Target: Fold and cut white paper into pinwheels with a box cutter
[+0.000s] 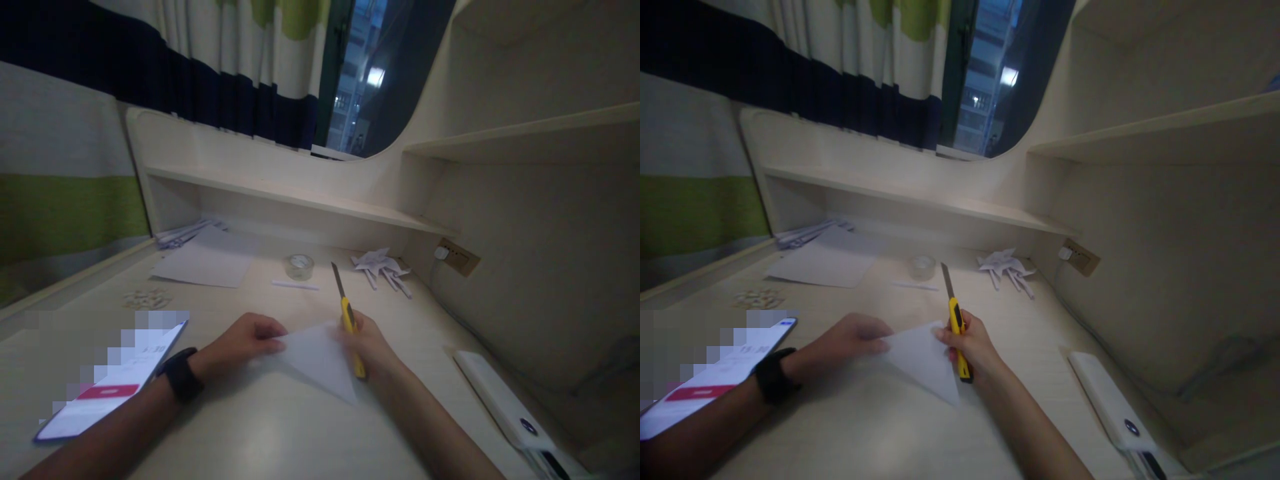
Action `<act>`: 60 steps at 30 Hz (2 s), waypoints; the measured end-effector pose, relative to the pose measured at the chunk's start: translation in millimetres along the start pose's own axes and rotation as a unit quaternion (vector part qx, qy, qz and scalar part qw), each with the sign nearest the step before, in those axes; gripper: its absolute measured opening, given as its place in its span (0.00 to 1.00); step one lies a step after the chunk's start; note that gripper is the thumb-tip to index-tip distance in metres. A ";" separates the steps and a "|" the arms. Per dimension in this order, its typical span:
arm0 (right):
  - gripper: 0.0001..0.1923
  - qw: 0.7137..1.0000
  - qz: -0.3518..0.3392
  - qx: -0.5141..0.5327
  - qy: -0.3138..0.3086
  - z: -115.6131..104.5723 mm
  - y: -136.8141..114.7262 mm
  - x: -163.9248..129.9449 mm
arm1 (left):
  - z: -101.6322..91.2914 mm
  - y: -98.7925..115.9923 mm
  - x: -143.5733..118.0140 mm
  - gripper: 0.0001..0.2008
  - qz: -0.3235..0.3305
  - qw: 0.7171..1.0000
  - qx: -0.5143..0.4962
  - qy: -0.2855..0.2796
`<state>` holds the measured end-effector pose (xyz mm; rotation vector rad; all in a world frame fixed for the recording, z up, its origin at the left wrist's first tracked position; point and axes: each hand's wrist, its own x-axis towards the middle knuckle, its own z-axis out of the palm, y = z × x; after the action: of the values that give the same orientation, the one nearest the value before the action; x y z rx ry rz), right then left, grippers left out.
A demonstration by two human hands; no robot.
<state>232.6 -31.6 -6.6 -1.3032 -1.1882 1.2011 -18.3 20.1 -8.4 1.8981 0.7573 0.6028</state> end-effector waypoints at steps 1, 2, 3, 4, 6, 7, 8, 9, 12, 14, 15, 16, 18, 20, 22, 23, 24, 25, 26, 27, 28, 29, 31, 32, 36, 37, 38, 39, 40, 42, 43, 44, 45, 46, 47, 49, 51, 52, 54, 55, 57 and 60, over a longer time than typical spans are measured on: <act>0.23 1.000 0.003 0.012 -0.001 -0.2 1.9 -0.4 | 0.2 0.5 -0.1 0.12 0.010 1.000 0.011 0.000; 0.23 1.000 0.006 0.022 0.002 -0.5 3.4 -0.5 | 0.3 0.5 0.0 0.11 0.020 0.999 0.025 0.004; 0.22 1.000 0.005 0.027 0.008 -1.1 4.6 -0.4 | 0.3 0.1 0.2 0.10 0.028 0.999 0.038 0.008; 0.23 1.000 -0.001 0.025 0.018 -1.8 5.6 -0.1 | 0.1 -0.6 0.5 0.09 0.035 0.998 0.049 0.013; 0.24 0.998 -0.028 -0.006 0.047 -3.7 7.0 1.1 | -0.7 -2.5 1.1 0.08 0.054 0.997 0.057 0.018; 0.25 0.997 -0.042 -0.034 0.058 -4.4 7.6 1.7 | -1.3 -3.3 1.4 0.08 0.067 0.996 0.054 0.020; 0.24 0.994 -0.054 -0.066 0.064 -4.8 8.1 2.2 | -1.9 -4.0 1.5 0.07 0.083 0.995 0.047 0.022; 0.24 0.991 -0.063 -0.097 0.064 -4.7 8.5 2.6 | -2.6 -4.4 1.5 0.07 0.098 0.994 0.038 0.022; 0.21 0.984 -0.061 -0.162 0.053 -2.5 8.4 3.3 | -5.3 -4.0 0.8 0.08 0.120 0.993 0.015 0.013; 0.21 0.984 -0.051 -0.164 0.044 -1.5 6.3 3.8 | -8.0 -3.3 0.0 0.09 0.124 0.992 0.009 -0.004; 0.21 0.986 -0.042 -0.156 0.030 -1.9 4.6 4.1 | -9.4 -3.2 -0.4 0.10 0.126 0.992 0.010 -0.013; 0.21 0.989 -0.030 -0.145 0.008 -3.1 2.7 4.4 | -10.8 -3.2 -0.8 0.10 0.129 0.991 0.011 -0.021; 0.20 0.991 -0.007 -0.126 -0.040 -7.3 -0.8 4.7 | -12.7 -3.6 -1.4 0.11 0.128 0.992 0.016 -0.020; 0.20 0.991 0.003 -0.119 -0.068 -11.7 -2.5 4.9 | -12.4 -3.2 -1.5 0.12 0.110 0.994 0.014 0.000; 0.19 0.992 0.000 -0.115 -0.057 -13.3 -1.2 4.8 | -9.8 -1.1 -1.2 0.11 0.062 0.998 -0.009 0.028; 0.19 0.993 0.001 -0.110 -0.039 -12.2 0.5 4.7 | -7.8 0.6 -1.1 0.11 0.028 0.998 -0.030 0.042; 0.19 0.995 0.003 -0.101 -0.015 -9.9 2.7 4.5 | -5.7 2.4 -1.1 0.12 -0.009 0.997 -0.055 0.053; 0.18 0.996 0.008 -0.089 0.014 -6.5 5.0 4.1 | -3.8 4.0 -1.2 0.14 -0.044 0.994 -0.082 0.062; 0.17 0.996 0.013 -0.074 0.042 -2.3 7.3 3.4 | -2.1 5.2 -1.5 0.18 -0.074 0.989 -0.108 0.069; 0.17 0.996 0.018 -0.059 0.067 2.1 9.1 2.5 | -0.9 5.7 -1.9 0.21 -0.097 0.984 -0.129 0.071; 0.17 0.995 0.020 -0.046 0.088 6.4 10.5 1.5 | -0.1 5.5 -2.5 0.23 -0.115 0.981 -0.145 0.066; 0.17 0.994 0.017 -0.037 0.102 10.0 11.2 0.3 | 0.3 4.4 -3.0 0.26 -0.129 0.978 -0.155 0.058; 0.16 0.994 0.003 -0.035 0.106 13.8 11.0 -1.8 | 0.3 0.7 -3.5 0.33 -0.151 0.977 -0.147 0.045; 0.16 0.994 -0.005 -0.043 0.097 13.6 10.4 -2.6 | 0.0 -1.3 -3.4 0.36 -0.152 0.979 -0.130 0.040; 0.14 0.990 -0.018 -0.139 0.025 2.6 8.2 -3.2 | -3.2 -5.2 -1.5 0.23 -0.094 0.995 -0.022 0.023; 0.14 0.986 -0.016 -0.165 0.008 -1.0 8.3 -3.3 | -4.3 -5.1 -0.9 0.19 -0.074 0.997 0.002 0.024; 0.13 0.983 -0.012 -0.184 -0.009 -4.3 8.5 -3.5 | -5.6 -4.9 -0.4 0.18 -0.058 0.998 0.021 0.029; 0.14 0.980 -0.007 -0.195 -0.026 -6.9 8.8 -4.0 | -6.7 -4.8 0.0 0.18 -0.047 0.998 0.031 0.036; 0.14 0.979 -0.002 -0.200 -0.041 -8.9 9.1 -4.8 | -7.5 -4.8 0.2 0.19 -0.041 0.998 0.035 0.041; 0.14 0.978 0.004 -0.197 -0.069 -11.0 9.5 -6.6 | -8.4 -5.5 0.2 0.20 -0.040 0.998 0.032 0.043; 0.14 0.978 0.006 -0.194 -0.078 -11.6 9.6 -7.4 | -8.4 -6.1 0.0 0.19 -0.041 0.998 0.029 0.040; 0.13 0.978 0.006 -0.193 -0.084 -11.9 9.8 -8.1 | -8.2 -6.7 -0.3 0.18 -0.041 0.998 0.028 0.036; 0.13 0.977 0.004 -0.195 -0.088 -12.3 10.1 -8.5 | -7.9 -7.3 -0.7 0.16 -0.041 0.998 0.028 0.035; 0.13 0.975 0.003 -0.201 -0.090 -12.8 10.7 -8.6 | -7.6 -7.8 -1.3 0.14 -0.040 0.998 0.029 0.033; 0.13 0.974 0.001 -0.210 -0.091 -13.5 11.6 -8.6 | -7.4 -8.0 -2.0 0.13 -0.041 0.998 0.028 0.031; 0.12 0.968 0.005 -0.235 -0.092 -15.3 14.1 -8.3 | -7.6 -8.0 -3.6 0.11 -0.049 0.998 0.020 0.027; 0.10 0.960 0.008 -0.261 -0.099 -17.3 17.0 -8.3 | -8.1 -7.7 -5.6 0.11 -0.051 0.999 0.014 0.013; 0.09 0.956 0.002 -0.274 -0.102 -18.3 18.1 -8.5 | -8.4 -7.7 -6.5 0.10 -0.047 0.999 0.015 0.004; 0.07 0.947 -0.039 -0.302 -0.101 -20.1 19.8 -9.1 | -8.4 -8.1 -8.3 0.07 -0.031 0.999 0.038 -0.005; 0.06 0.939 -0.073 -0.321 -0.097 -20.7 20.3 -9.7 | -8.1 -8.5 -9.1 0.05 -0.021 0.998 0.059 -0.004; 0.06 0.914 -0.148 -0.368 -0.085 -21.4 21.0 -11.2 | -7.1 -9.5 -10.4 0.03 0.001 0.994 0.108 0.004; 0.04 0.876 -0.221 -0.420 -0.081 -20.5 22.9 -15.5 | -6.4 -11.0 -11.6 0.04 0.035 0.985 0.168 0.001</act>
<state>253.6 -49.1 -27.7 -1.4144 -2.1356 0.4411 -33.4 19.3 -16.8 2.2412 0.8385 0.5451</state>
